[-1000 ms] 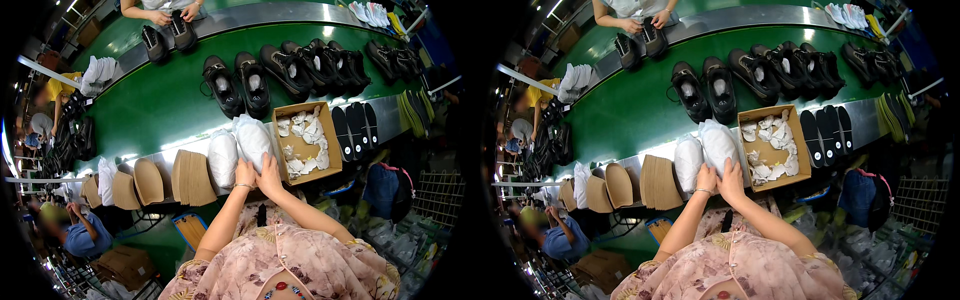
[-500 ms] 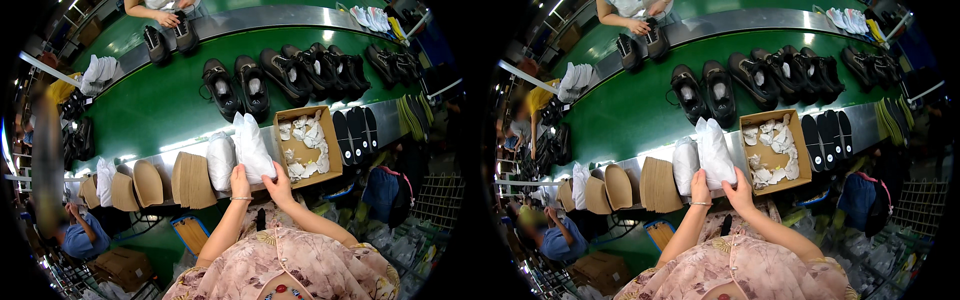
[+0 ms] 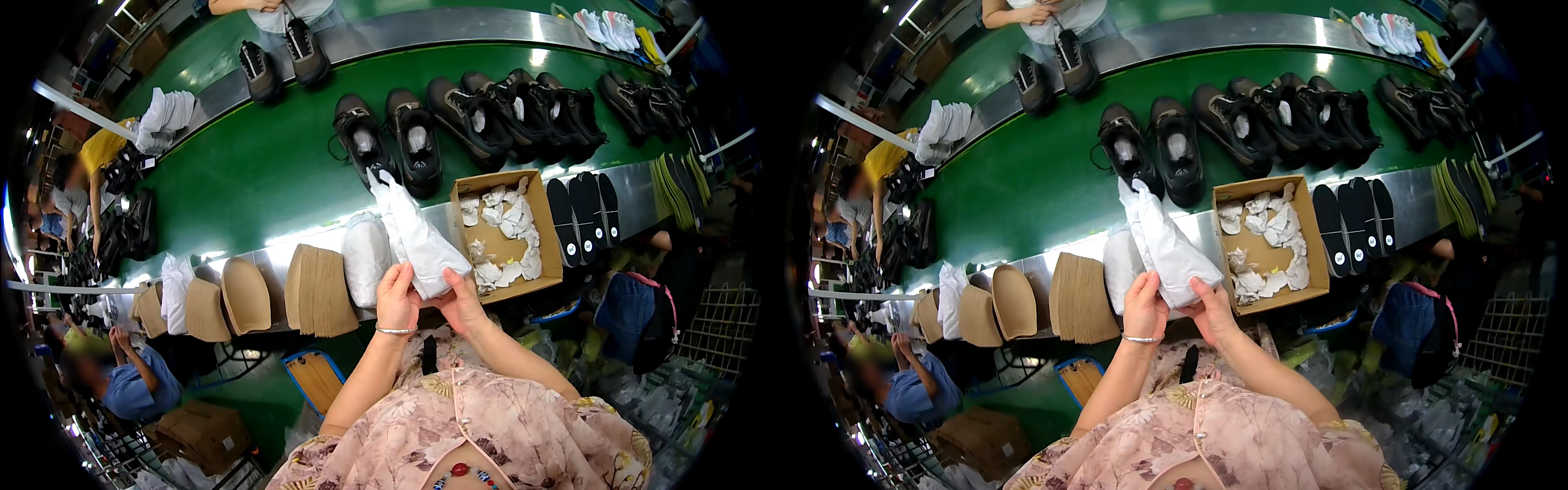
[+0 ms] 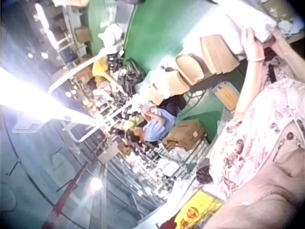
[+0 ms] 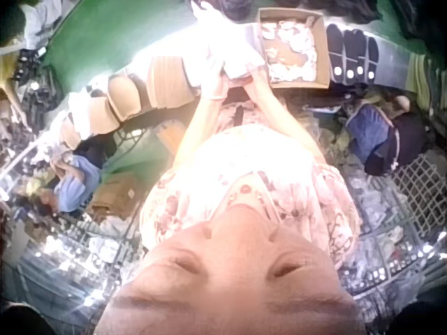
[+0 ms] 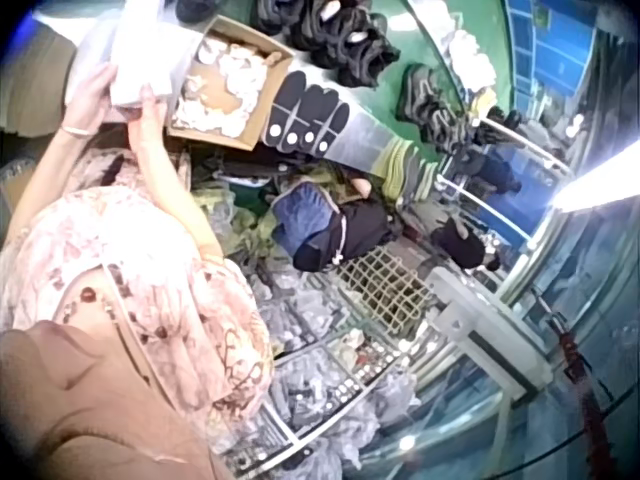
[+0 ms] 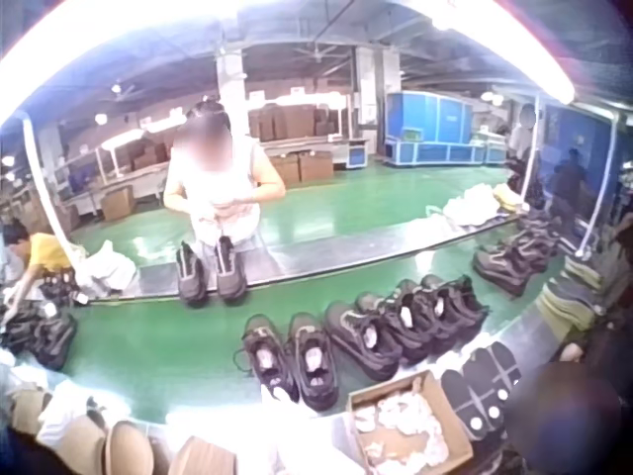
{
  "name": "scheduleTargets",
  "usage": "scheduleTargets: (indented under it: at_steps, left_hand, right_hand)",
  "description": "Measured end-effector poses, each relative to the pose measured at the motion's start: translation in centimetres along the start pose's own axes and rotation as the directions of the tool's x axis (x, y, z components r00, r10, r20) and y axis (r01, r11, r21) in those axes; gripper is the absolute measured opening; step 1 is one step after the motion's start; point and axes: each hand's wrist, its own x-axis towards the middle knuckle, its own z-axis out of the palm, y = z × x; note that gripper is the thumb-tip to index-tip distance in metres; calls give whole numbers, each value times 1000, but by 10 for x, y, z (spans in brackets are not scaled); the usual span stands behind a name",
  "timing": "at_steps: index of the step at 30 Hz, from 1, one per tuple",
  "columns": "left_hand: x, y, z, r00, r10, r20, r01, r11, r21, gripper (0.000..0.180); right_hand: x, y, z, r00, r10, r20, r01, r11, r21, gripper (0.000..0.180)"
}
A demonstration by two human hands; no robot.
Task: The person stuffs a shoe with a white paper-wrapped shoe tree and places the shoe into a pair on the assembly line, repeating this with multiple shoes.
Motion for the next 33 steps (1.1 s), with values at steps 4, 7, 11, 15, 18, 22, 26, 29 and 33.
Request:
scheduleTargets:
  at_steps: [4,7,11,15,18,22,26,29,33]
  left_hand:
    - [-8,1,6,1000,12,2,-12,1000,-12,17]
    - [-9,1,7,997,70,-39,-68,997,33,16]
    - [-6,-5,4,989,117,-96,-116,993,15,17]
    - [-2,-17,-1,952,251,-178,-222,961,164,16]
    - [-4,-20,-4,870,461,-174,-347,824,449,16]
    - [2,-8,13,908,345,-238,-296,930,218,18]
    - [14,-4,-11,960,240,-145,-225,968,110,21]
    - [27,-3,-30,994,102,-23,-103,994,-34,26]
    - [55,-39,-78,997,36,-74,-35,999,19,33]
  right_hand:
    - [-4,-3,4,1000,3,-14,-2,997,78,60]
    - [-4,-4,8,999,-37,-10,38,997,73,60]
    - [0,-7,9,993,-115,-14,115,993,30,61]
    - [-2,-8,9,984,-154,-91,153,988,-17,62]
    - [-3,0,14,933,-358,-35,327,885,-333,61]
    - [-5,1,19,869,-488,-80,387,772,-503,57]
    - [-4,-2,-5,915,-393,-88,381,915,-130,56]
    - [-15,-28,-19,965,-247,-87,261,932,250,55]
    - [-30,-48,-39,943,-313,-108,319,947,44,57]
